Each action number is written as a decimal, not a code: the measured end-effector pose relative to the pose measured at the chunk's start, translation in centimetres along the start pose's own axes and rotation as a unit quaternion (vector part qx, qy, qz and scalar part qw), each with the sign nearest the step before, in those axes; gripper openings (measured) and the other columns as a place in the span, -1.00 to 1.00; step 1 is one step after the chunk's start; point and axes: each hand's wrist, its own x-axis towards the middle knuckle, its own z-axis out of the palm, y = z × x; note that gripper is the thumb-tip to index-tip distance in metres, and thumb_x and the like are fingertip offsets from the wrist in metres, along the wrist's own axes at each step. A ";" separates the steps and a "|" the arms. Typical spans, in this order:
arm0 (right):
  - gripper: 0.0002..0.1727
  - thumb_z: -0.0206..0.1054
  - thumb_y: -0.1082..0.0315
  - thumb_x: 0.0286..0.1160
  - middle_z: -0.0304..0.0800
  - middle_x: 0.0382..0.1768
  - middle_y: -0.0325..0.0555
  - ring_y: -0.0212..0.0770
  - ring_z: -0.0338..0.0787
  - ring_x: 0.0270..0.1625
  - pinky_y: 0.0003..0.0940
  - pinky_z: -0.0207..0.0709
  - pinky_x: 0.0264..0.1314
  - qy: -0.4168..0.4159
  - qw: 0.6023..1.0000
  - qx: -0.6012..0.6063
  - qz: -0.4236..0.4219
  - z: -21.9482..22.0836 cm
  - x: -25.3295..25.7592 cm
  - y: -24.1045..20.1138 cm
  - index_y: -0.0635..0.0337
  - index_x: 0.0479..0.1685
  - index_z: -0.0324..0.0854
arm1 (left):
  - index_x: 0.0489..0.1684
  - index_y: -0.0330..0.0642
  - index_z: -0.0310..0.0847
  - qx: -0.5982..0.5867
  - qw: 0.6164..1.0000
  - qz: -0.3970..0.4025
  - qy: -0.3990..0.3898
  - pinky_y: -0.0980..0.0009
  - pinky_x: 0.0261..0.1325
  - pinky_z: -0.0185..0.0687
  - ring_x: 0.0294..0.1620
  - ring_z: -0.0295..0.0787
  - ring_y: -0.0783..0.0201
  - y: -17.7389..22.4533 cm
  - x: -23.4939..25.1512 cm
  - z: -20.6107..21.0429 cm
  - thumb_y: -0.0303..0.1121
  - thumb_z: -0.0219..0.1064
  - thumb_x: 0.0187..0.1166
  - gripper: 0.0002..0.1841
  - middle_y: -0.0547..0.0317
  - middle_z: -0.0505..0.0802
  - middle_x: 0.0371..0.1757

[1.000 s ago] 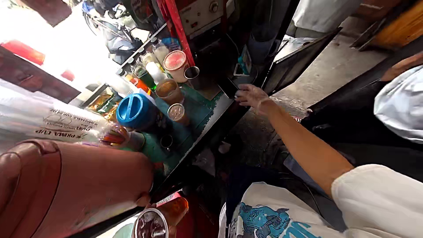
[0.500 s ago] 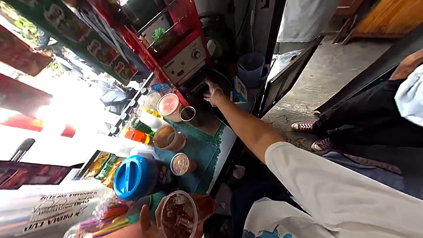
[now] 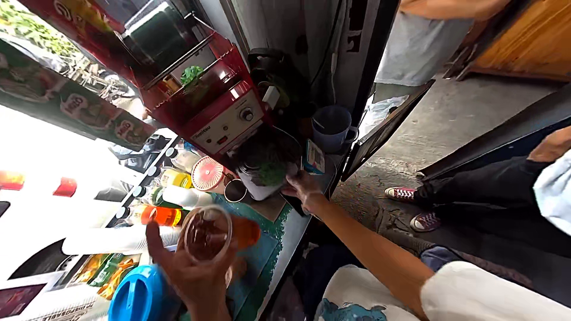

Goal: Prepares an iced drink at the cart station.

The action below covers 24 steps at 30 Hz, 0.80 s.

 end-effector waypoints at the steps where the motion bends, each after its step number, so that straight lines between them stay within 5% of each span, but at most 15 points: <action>1: -0.52 0.35 0.37 0.68 0.77 0.08 0.25 -0.02 0.94 -0.14 -0.18 0.89 -0.11 0.009 0.999 -0.040 0.005 -1.0 -0.9 -0.2 0.40 0.48 0.38 | 0.78 -0.46 -0.46 -0.005 1.000 -0.017 -0.007 0.32 0.30 0.78 0.25 0.79 0.31 -0.3 1.4 1.1 -0.20 0.84 -0.21 0.53 -0.14 0.71 0.36; 5: -0.70 0.42 0.40 0.60 0.89 -0.23 0.08 -0.16 0.94 -0.32 -0.30 0.85 -0.18 0.021 0.980 -0.197 0.012 -4.0 -2.5 -4.0 0.44 0.14 0.58 | 0.87 -0.14 -0.42 -0.010 0.998 -0.052 -0.023 0.25 0.23 0.80 0.21 0.80 0.26 -1.8 6.3 5.9 -0.39 0.79 -0.19 0.48 -0.01 0.72 0.31; 8: -0.77 0.38 0.38 0.64 0.88 -0.25 -0.02 -0.23 0.86 -0.27 -0.30 0.76 -0.11 -0.093 0.973 -0.211 -0.015 -4.9 -2.6 -9.3 0.38 0.08 0.62 | 0.90 -0.08 -0.44 -0.018 0.998 -0.046 -0.035 0.20 0.30 0.76 0.27 0.74 0.21 -3.0 9.1 9.3 -0.44 0.81 -0.13 0.48 -0.04 0.66 0.34; 12: -0.71 -0.02 0.36 0.77 0.85 0.00 0.03 -0.15 0.88 -0.03 -0.21 0.78 0.14 -0.145 0.983 0.075 -0.082 -0.7 -0.2 -16.8 0.34 0.20 0.52 | 0.90 -0.13 -0.42 -0.012 1.000 0.007 0.009 0.32 0.29 0.73 0.26 0.71 0.23 -5.2 11.4 14.4 -0.40 0.81 -0.11 0.48 -0.12 0.62 0.33; 15: -0.85 0.03 0.43 0.76 0.82 -0.15 0.01 -0.19 0.90 -0.16 -0.34 0.83 -0.02 -0.151 0.963 0.208 -0.087 3.7 0.0 -20.0 0.26 0.05 0.48 | 0.92 -0.12 -0.43 0.047 0.999 0.003 0.025 0.14 0.51 0.56 0.55 0.53 0.03 -7.8 10.8 16.9 -0.37 0.81 -0.06 0.47 -0.25 0.37 0.71; 17: -0.90 0.13 0.42 0.72 0.81 -0.22 -0.05 -0.23 0.89 -0.23 -0.40 0.83 -0.11 -0.165 0.961 0.212 -0.066 4.8 -0.6 -19.9 0.23 0.01 0.50 | 0.92 -0.11 -0.48 0.101 0.994 -0.025 0.015 -0.03 0.51 0.57 0.55 0.54 -0.12 -9.8 9.4 18.0 -0.35 0.83 -0.03 0.49 -0.29 0.38 0.71; 19: -0.86 0.20 0.37 0.71 0.79 -0.24 -0.12 -0.26 0.86 -0.24 -0.40 0.82 -0.12 -0.170 0.969 0.171 -0.042 3.9 -1.3 -17.8 0.20 0.06 0.55 | 0.92 -0.08 -0.42 0.156 0.986 -0.059 0.025 -0.16 0.41 0.61 0.43 0.64 -0.19 -11.9 8.0 19.0 -0.28 0.88 -0.11 0.52 -0.27 0.59 0.54; 20: -0.86 0.22 0.35 0.71 0.79 -0.24 -0.14 -0.27 0.86 -0.26 -0.40 0.82 -0.13 -0.168 0.974 0.148 -0.027 3.1 -1.5 -16.0 0.18 0.07 0.56 | 0.93 -0.01 -0.42 0.182 0.980 -0.075 0.024 -0.22 0.48 0.50 0.47 0.59 -0.22 -13.0 7.3 19.2 -0.19 0.87 -0.11 0.52 -0.23 0.58 0.56; 22: -0.78 0.24 0.27 0.71 0.78 -0.22 -0.17 -0.31 0.83 -0.29 -0.41 0.78 -0.18 -0.159 0.985 0.060 0.005 1.4 -1.4 -11.8 0.12 0.19 0.51 | 0.95 0.03 -0.39 0.188 0.977 -0.098 0.008 -0.21 0.68 0.19 0.63 0.39 -0.21 -14.3 6.3 18.8 0.02 0.83 -0.07 0.50 -0.21 0.43 0.70; 24: -0.73 0.28 0.34 0.70 0.78 -0.31 -0.09 -0.26 0.80 -0.40 -0.37 0.75 -0.28 -0.123 0.990 -0.049 0.039 0.8 -0.4 -8.4 0.24 0.25 0.51 | 0.94 -0.01 -0.24 0.118 0.987 -0.108 -0.016 -0.01 0.66 0.39 0.62 0.48 -0.02 -14.3 5.5 17.0 -0.11 0.86 -0.06 0.44 -0.12 0.48 0.69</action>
